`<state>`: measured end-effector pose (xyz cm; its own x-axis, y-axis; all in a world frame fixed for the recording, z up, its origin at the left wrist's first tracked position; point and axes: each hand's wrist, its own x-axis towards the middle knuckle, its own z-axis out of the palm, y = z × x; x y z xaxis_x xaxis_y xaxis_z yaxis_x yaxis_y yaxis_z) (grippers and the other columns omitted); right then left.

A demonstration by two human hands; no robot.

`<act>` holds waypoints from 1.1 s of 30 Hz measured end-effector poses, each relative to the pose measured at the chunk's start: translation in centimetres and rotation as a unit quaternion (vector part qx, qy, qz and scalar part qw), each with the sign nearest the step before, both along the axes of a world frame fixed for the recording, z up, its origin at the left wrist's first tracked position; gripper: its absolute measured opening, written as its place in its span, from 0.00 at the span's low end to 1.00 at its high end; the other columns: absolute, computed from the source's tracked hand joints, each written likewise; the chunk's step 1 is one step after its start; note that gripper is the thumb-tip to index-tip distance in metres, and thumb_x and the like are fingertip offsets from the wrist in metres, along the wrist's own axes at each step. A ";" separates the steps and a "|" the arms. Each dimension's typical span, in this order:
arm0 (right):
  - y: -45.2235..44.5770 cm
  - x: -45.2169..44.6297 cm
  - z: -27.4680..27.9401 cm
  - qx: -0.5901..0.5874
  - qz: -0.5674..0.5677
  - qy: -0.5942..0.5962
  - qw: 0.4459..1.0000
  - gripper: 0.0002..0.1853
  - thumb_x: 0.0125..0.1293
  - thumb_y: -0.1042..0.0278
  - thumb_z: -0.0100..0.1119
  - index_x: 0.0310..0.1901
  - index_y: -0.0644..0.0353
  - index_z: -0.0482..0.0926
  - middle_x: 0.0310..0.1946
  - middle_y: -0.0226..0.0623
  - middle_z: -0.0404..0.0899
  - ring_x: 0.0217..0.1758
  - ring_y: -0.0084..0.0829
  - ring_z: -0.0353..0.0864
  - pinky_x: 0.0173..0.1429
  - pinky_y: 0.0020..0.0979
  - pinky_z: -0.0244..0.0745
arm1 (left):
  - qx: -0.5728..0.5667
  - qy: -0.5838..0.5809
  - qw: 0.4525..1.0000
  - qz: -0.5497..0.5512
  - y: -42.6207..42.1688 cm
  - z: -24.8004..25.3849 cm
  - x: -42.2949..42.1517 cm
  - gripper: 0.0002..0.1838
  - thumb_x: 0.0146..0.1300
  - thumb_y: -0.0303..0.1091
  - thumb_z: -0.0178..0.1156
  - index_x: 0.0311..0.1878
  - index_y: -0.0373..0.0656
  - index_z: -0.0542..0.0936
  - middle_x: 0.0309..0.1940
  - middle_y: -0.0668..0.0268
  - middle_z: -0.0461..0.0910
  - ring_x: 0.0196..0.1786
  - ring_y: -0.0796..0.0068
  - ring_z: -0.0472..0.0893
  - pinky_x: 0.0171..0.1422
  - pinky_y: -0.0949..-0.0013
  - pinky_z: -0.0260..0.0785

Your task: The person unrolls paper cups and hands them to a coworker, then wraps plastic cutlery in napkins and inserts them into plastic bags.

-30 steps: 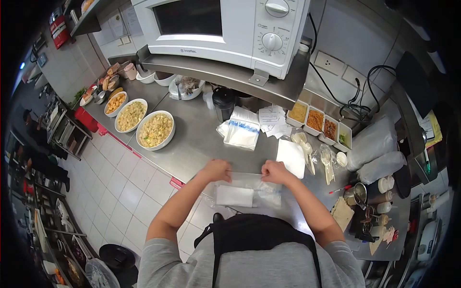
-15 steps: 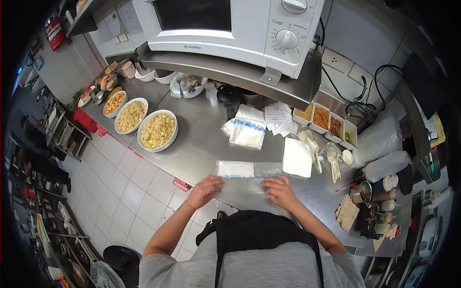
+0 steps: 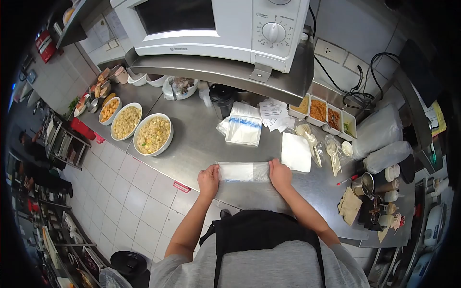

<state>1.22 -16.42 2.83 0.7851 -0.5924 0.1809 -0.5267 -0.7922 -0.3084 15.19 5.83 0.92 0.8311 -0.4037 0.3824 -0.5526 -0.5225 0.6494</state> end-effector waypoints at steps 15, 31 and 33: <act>0.1 0.8 -0.4 -0.014 0.043 0.058 0.997 0.06 0.63 0.69 0.41 0.39 0.60 0.65 0.19 0.46 0.79 0.24 0.48 0.81 0.29 0.45 0.75 | 0.021 -0.174 0.971 -0.162 -2.4 2.9 0.1 0.09 0.55 0.23 0.54 0.40 0.44 0.76 0.51 0.61 0.74 0.53 0.64 0.72 0.55 0.54 0.58; 2.4 0.7 -1.3 0.039 0.248 0.040 0.967 0.42 0.65 0.38 0.42 0.69 0.66 0.49 0.72 0.46 0.44 0.76 0.39 0.40 0.74 0.43 0.42 | 0.350 -0.133 0.912 -0.166 -5.9 1.6 -2.5 0.32 0.64 0.44 0.47 0.69 0.43 0.55 0.72 0.62 0.50 0.71 0.62 0.54 0.65 0.43 0.51; 0.5 1.0 -1.1 0.040 0.222 0.053 0.973 0.42 0.66 0.38 0.40 0.69 0.66 0.48 0.72 0.45 0.43 0.76 0.38 0.40 0.74 0.42 0.41 | 0.346 -0.104 0.917 -0.166 -5.5 2.0 -2.5 0.31 0.62 0.41 0.50 0.68 0.43 0.59 0.71 0.60 0.52 0.69 0.62 0.57 0.62 0.44 0.55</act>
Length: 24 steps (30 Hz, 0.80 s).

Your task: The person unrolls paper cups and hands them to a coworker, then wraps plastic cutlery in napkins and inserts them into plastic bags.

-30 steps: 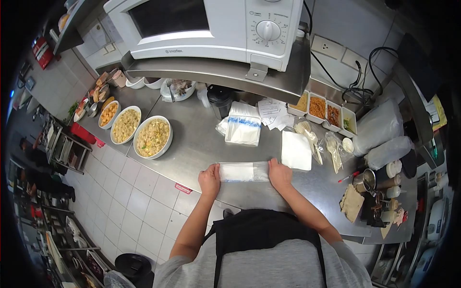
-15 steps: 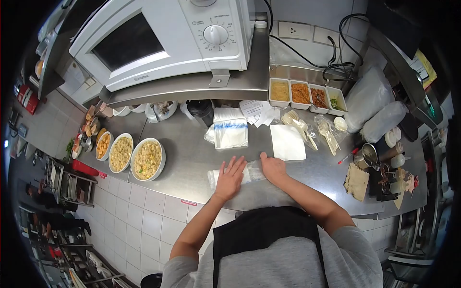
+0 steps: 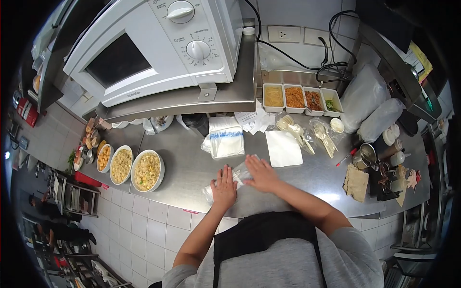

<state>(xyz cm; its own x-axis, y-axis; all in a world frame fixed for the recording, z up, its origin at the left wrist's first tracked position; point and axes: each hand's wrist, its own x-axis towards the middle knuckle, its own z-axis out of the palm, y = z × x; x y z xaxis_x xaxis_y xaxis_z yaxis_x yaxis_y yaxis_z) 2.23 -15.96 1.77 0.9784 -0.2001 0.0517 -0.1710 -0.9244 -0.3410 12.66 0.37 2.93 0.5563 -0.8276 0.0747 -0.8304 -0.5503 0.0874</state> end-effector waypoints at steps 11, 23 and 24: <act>-1.4 -2.5 -2.2 0.517 -0.175 -0.249 0.800 0.18 0.68 0.63 0.52 0.57 0.60 0.73 0.47 0.33 0.77 0.49 0.24 0.74 0.56 0.27 0.66 | -0.195 0.384 0.893 0.133 2.4 -0.8 3.7 0.13 0.53 0.38 0.68 0.27 0.36 0.81 0.20 0.63 0.81 0.24 0.71 0.78 0.32 0.70 0.69; 1.7 -2.6 2.5 0.649 0.011 -0.046 0.760 0.18 0.66 0.70 0.52 0.57 0.61 0.74 0.51 0.30 0.76 0.51 0.17 0.69 0.56 0.23 0.64 | -0.558 0.488 0.664 0.092 -0.4 0.4 -3.5 0.07 0.62 0.28 0.60 0.43 0.39 0.78 0.52 0.64 0.70 0.54 0.80 0.67 0.50 0.76 0.65; 1.7 -2.6 2.3 0.629 0.013 -0.052 0.775 0.17 0.67 0.70 0.52 0.57 0.60 0.74 0.49 0.28 0.77 0.49 0.16 0.70 0.55 0.22 0.64 | -0.514 0.519 0.681 0.049 -0.3 0.7 -3.1 0.08 0.62 0.28 0.59 0.44 0.39 0.78 0.51 0.65 0.72 0.54 0.80 0.68 0.53 0.75 0.64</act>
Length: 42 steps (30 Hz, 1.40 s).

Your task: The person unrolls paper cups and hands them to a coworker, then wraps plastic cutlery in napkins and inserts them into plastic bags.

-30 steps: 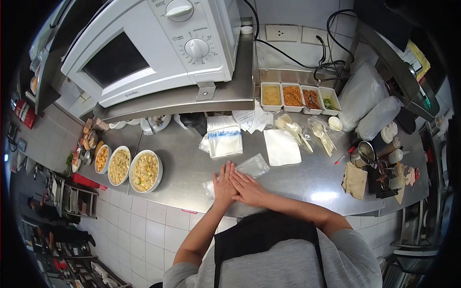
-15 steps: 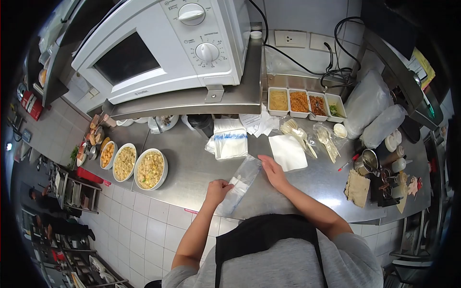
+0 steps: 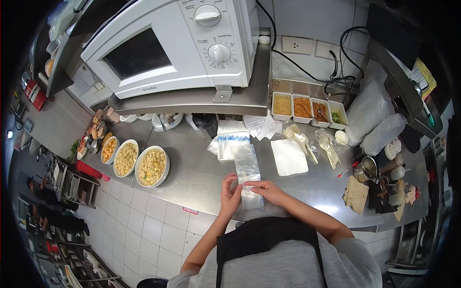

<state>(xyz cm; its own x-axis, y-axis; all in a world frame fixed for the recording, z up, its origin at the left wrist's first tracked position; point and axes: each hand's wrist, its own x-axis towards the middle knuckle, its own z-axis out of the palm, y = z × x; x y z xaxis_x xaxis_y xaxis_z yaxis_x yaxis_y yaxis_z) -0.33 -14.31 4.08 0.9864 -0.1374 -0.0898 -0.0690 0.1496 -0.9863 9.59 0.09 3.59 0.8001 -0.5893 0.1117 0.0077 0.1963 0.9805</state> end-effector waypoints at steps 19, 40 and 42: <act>-0.3 -1.1 -0.9 -0.135 0.035 0.013 0.990 0.15 0.69 0.67 0.50 0.55 0.58 0.76 0.44 0.27 0.81 0.46 0.15 0.73 0.52 0.21 0.66 | 0.030 0.279 0.917 -0.284 -0.5 -0.3 6.1 0.18 0.67 0.35 0.54 0.58 0.37 0.71 0.50 0.61 0.77 0.50 0.75 0.78 0.54 0.71 0.72; -4.0 0.7 0.4 -0.021 -0.125 0.029 0.992 0.04 0.61 0.78 0.55 0.32 0.60 0.79 0.23 0.22 0.75 0.23 0.11 0.68 0.28 0.16 0.64 | 0.071 -0.084 0.974 -0.197 -1.2 -0.6 4.2 0.05 0.61 0.25 0.59 0.37 0.41 0.83 0.31 0.77 0.73 0.32 0.86 0.70 0.36 0.82 0.63; -4.0 0.6 0.4 -0.026 -0.122 0.030 0.992 0.06 0.61 0.80 0.52 0.31 0.60 0.78 0.24 0.23 0.74 0.24 0.13 0.68 0.28 0.17 0.66 | 0.065 -0.100 0.974 -0.192 -1.2 -0.6 4.0 0.06 0.60 0.21 0.58 0.35 0.41 0.84 0.30 0.74 0.71 0.34 0.83 0.69 0.38 0.80 0.62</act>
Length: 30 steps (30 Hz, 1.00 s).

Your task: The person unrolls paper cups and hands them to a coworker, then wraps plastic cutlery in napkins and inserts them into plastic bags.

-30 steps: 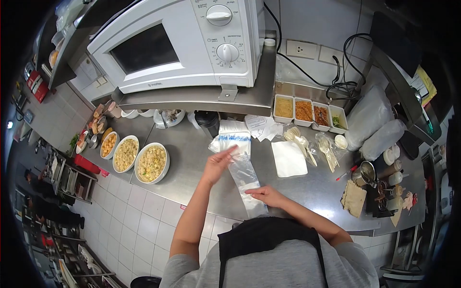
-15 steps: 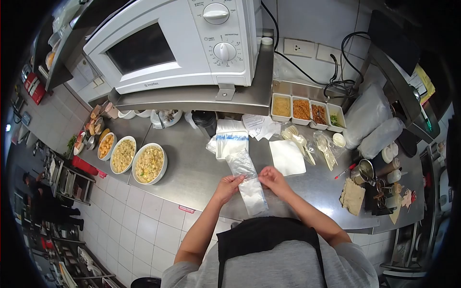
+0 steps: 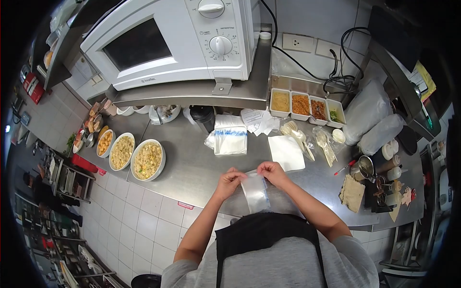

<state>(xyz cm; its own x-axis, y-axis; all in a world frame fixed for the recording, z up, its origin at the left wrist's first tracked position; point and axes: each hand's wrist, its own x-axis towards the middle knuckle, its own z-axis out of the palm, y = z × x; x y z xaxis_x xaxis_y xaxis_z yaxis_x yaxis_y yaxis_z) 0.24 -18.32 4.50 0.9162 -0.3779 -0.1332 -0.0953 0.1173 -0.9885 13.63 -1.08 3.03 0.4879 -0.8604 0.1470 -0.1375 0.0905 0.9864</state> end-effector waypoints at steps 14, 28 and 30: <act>-0.3 -2.5 1.1 -0.155 0.051 -0.074 0.984 0.09 0.58 0.78 0.58 0.41 0.59 0.81 0.39 0.26 0.67 0.32 0.16 0.69 0.36 0.19 0.67 | -0.035 0.205 0.978 -0.032 -0.1 1.0 -1.2 0.13 0.61 0.16 0.49 0.38 0.41 0.82 0.42 0.72 0.72 0.45 0.79 0.74 0.49 0.75 0.69; -2.8 -10.6 2.7 0.004 -0.088 -0.180 0.980 0.18 0.61 0.76 0.60 0.51 0.63 0.67 0.36 0.27 0.71 0.34 0.13 0.71 0.35 0.17 0.68 | 0.016 0.171 0.982 -0.082 -5.8 3.8 -8.5 0.16 0.62 0.23 0.58 0.54 0.40 0.77 0.46 0.69 0.78 0.34 0.89 0.74 0.38 0.82 0.69; -3.4 -12.0 2.2 0.036 -0.073 -0.123 0.989 0.14 0.62 0.75 0.60 0.48 0.63 0.70 0.34 0.26 0.74 0.34 0.13 0.72 0.35 0.17 0.68 | 0.014 0.161 0.983 -0.086 -6.4 4.4 -9.8 0.16 0.62 0.23 0.58 0.55 0.40 0.76 0.45 0.70 0.78 0.34 0.89 0.73 0.38 0.82 0.68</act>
<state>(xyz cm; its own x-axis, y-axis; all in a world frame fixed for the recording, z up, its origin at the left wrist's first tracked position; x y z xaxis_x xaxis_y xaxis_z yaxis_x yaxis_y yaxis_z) -11.80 -21.70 6.69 0.8609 -0.5058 0.0550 0.1695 0.1832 -0.9683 3.87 -7.52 7.40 0.3512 -0.9362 -0.0170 0.1982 0.0566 0.9785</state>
